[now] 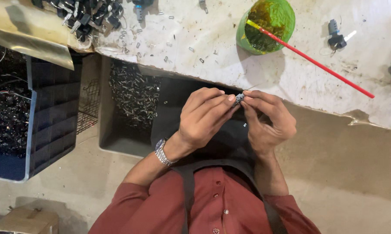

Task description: The person picks up small black plug-like components one at a time from the workbench, holds each in one hand, and uses a long red-handled brush to apply liquid from a green container onto the component. They then place the treated component aside and reach for the next one, repeating this cycle throughout the episode.

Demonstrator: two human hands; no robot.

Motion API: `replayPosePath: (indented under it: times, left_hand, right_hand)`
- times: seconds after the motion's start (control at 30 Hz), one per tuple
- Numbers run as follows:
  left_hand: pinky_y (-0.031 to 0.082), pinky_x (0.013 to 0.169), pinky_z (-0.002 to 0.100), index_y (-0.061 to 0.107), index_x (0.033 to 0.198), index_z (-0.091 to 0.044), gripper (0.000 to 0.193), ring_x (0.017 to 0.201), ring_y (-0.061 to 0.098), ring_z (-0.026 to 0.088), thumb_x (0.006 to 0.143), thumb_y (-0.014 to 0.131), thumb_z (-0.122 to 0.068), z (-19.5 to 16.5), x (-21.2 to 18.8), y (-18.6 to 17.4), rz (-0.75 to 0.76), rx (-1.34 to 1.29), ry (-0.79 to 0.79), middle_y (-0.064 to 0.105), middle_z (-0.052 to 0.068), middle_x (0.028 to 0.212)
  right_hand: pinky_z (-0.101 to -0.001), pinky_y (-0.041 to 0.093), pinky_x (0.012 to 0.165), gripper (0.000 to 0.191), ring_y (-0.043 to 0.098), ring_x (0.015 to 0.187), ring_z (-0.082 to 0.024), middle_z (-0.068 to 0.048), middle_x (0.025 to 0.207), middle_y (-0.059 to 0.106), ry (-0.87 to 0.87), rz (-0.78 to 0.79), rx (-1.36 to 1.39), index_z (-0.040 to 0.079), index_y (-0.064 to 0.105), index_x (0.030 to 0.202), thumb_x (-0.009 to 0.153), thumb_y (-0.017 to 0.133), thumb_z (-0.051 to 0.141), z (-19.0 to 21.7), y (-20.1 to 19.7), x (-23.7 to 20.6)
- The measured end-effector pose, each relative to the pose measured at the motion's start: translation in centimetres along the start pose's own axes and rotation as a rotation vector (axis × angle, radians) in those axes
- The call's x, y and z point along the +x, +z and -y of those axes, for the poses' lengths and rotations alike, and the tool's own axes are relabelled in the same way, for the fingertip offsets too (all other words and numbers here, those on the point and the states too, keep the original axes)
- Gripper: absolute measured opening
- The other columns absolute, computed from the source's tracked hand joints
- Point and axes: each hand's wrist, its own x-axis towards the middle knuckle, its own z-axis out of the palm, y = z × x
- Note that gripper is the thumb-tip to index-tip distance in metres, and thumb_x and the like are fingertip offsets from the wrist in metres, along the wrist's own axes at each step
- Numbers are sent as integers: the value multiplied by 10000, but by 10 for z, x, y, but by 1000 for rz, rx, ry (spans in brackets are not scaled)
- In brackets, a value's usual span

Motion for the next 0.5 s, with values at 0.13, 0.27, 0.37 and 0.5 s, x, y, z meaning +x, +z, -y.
replayPosePath:
  times: [0.13,0.27,0.37,0.5]
  left_hand:
    - [601,915,433,692,1132,61,274,1030,697,305,914,850,11,8,-5,-1,41,56,136,731,155,1099]
    - [603,932,441,700,1147,64,261,1036,698,301,928,831,8,10,-5,-2,53,91,167,729,154,1110]
    - [603,920,437,699,1142,64,272,1031,699,306,913,834,11,11,1,-2,62,86,160,733,156,1101]
    - [589,857,405,704,1114,23,323,965,693,270,859,899,-11,11,7,6,-4,-36,35,717,102,1001]
  right_hand:
    - [-206,530,681,167,671,838,-87,-113,1084,749,345,-9,134,-4,705,995,900,800,-103,3,-2,-3]
    - [-207,522,785,147,669,925,-117,-139,1110,738,244,12,139,-31,695,1034,942,758,-127,-2,-3,-6]
    - [-218,560,864,134,681,1002,-130,-139,1146,708,265,19,287,-38,668,1074,978,723,-113,-9,-1,-4]
    - [-227,566,862,120,675,992,-133,-136,1135,700,282,-5,413,-47,667,1089,990,723,-85,-16,1,0]
